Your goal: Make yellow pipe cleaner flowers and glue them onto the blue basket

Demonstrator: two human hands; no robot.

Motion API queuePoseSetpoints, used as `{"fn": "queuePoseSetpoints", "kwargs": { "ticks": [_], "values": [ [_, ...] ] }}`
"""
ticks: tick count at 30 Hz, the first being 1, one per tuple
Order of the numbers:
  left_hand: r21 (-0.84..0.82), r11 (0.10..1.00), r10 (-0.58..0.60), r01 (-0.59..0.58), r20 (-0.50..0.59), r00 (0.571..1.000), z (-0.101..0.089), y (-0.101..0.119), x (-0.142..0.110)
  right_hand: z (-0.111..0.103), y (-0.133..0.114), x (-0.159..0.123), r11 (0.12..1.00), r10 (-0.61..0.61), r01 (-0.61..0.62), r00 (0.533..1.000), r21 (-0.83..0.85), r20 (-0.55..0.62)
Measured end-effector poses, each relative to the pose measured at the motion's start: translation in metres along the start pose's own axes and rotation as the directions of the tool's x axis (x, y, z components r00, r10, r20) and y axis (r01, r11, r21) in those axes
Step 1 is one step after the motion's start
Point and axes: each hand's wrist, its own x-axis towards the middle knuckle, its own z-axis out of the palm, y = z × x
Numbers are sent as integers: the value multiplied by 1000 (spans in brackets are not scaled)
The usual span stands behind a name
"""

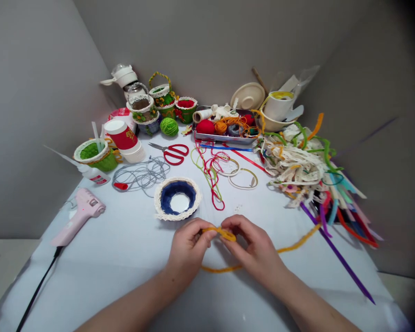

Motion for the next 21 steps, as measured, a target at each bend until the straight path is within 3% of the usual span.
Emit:
{"fn": "queuePoseSetpoints", "kwargs": {
  "ticks": [5, 10, 14, 16, 18, 21],
  "values": [
    [135, 979, 158, -155, -14, 987, -1, 4, 2, 0, -3, 2, 992, -119, 119, 993, -40, -14],
    [277, 921, 263, -273, 73, 962, -6, 6, 3, -1, -5, 1, 963, -206, 208, 978, -171, 31],
    [460, 774, 386, -435, 203, 900, -9, 0, 0, 0, -7, -1, 946, -252, 256, 967, -200, 50],
    [512, 689, 447, -514, 259, 856, -10, -5, -3, 1, -8, -1, 984, -146, 146, 989, -106, 11],
    [512, 658, 478, -553, 283, 831, -11, -8, -6, 2, -8, 0, 989, 95, -94, 995, 112, -5],
    [460, 676, 513, -575, 267, 816, -12, -8, -8, 4, -5, 3, 779, 404, -409, 907, 476, 118]
  ]
}}
